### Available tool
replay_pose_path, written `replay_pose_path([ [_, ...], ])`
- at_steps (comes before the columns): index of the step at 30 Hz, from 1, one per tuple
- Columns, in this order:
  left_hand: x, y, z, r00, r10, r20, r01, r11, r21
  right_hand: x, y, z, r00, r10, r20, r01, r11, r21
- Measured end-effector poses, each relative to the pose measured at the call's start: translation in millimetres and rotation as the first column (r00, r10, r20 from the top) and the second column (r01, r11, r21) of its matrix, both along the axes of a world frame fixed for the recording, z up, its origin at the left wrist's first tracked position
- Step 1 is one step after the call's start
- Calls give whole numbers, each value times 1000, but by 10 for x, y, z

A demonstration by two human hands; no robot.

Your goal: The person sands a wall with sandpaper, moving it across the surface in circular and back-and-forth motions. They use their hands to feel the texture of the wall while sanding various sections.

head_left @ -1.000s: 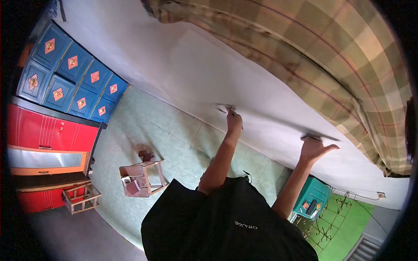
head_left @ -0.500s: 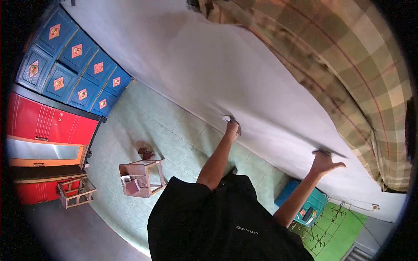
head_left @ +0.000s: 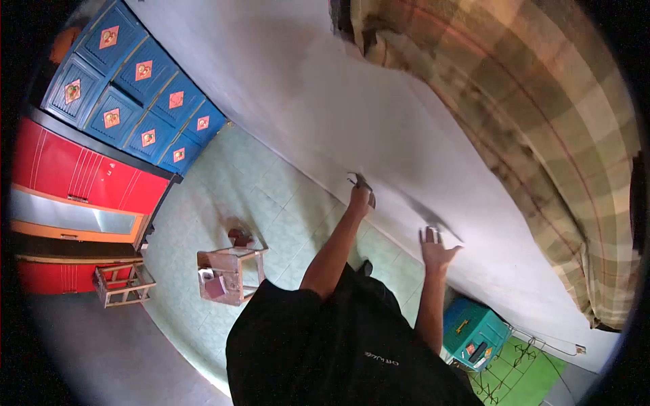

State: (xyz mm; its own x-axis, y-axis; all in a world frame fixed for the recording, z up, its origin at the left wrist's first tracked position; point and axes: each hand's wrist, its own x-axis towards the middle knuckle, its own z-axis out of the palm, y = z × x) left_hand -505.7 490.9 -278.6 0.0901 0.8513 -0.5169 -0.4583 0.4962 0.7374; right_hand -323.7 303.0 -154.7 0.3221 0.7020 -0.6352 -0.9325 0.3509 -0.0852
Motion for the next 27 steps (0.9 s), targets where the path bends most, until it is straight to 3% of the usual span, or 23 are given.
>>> replay_pose_path([
  [1,-27,-8,270,997,-3,77,-3,997,72,-145,104,3,999,2,-34,-3,1000,-10],
  [3,-136,-167,731,990,-10,143,-8,992,124,-365,249,-66,999,48,-12,-45,984,170],
  [5,-185,-209,1123,988,20,153,-83,905,417,-529,439,-90,999,33,-16,-30,987,159],
  [6,-190,-120,1312,990,75,118,-102,965,244,-605,517,-97,1000,15,-13,-13,988,151],
  [7,-285,37,1214,991,69,117,-96,965,245,-673,602,-93,1000,9,-14,-7,988,152],
  [9,-535,386,729,995,22,92,-26,999,46,-834,754,-59,996,-83,-44,88,990,109],
  [10,-676,585,269,996,51,68,-47,997,-66,-930,814,-29,994,-108,-23,109,991,75],
  [11,-892,771,-224,995,-83,56,88,993,-82,-1035,852,4,992,-123,-23,125,990,72],
  [13,-1169,969,-213,969,53,242,-32,995,-91,-1204,1011,45,981,-178,-82,180,983,23],
  [14,-1152,1022,-208,976,96,196,-70,988,-135,-1278,1098,54,979,-191,-75,193,981,20],
  [15,-1204,987,-135,976,89,199,-60,987,-149,-1349,1158,46,980,-183,-80,186,982,38],
  [17,-1356,836,43,933,-73,351,61,997,43,-1460,1188,2,980,-181,-85,185,982,43],
  [18,-1276,763,263,971,72,228,-60,996,-58,-1473,1210,-21,984,-175,-33,177,983,45],
  [19,-1302,824,281,971,54,231,-42,997,-60,-1487,1230,-7,985,-173,21,171,984,45],
  [21,-1376,913,281,897,-77,434,33,994,109,-1456,1202,67,980,-198,9,197,980,41],
  [22,-1417,1038,354,975,-76,208,115,977,-182,-1431,1209,116,982,-191,5,190,981,30],
  [23,-1438,1173,1,951,-47,307,85,990,-111,-1413,1213,167,984,-180,-1,180,983,22],
  [25,-1484,1368,-194,980,7,198,27,986,-166,-1419,1222,247,981,-188,35,188,982,14],
  [27,-1589,1470,-577,927,75,367,12,974,-228,-1418,1179,277,981,-176,81,176,984,12],
])
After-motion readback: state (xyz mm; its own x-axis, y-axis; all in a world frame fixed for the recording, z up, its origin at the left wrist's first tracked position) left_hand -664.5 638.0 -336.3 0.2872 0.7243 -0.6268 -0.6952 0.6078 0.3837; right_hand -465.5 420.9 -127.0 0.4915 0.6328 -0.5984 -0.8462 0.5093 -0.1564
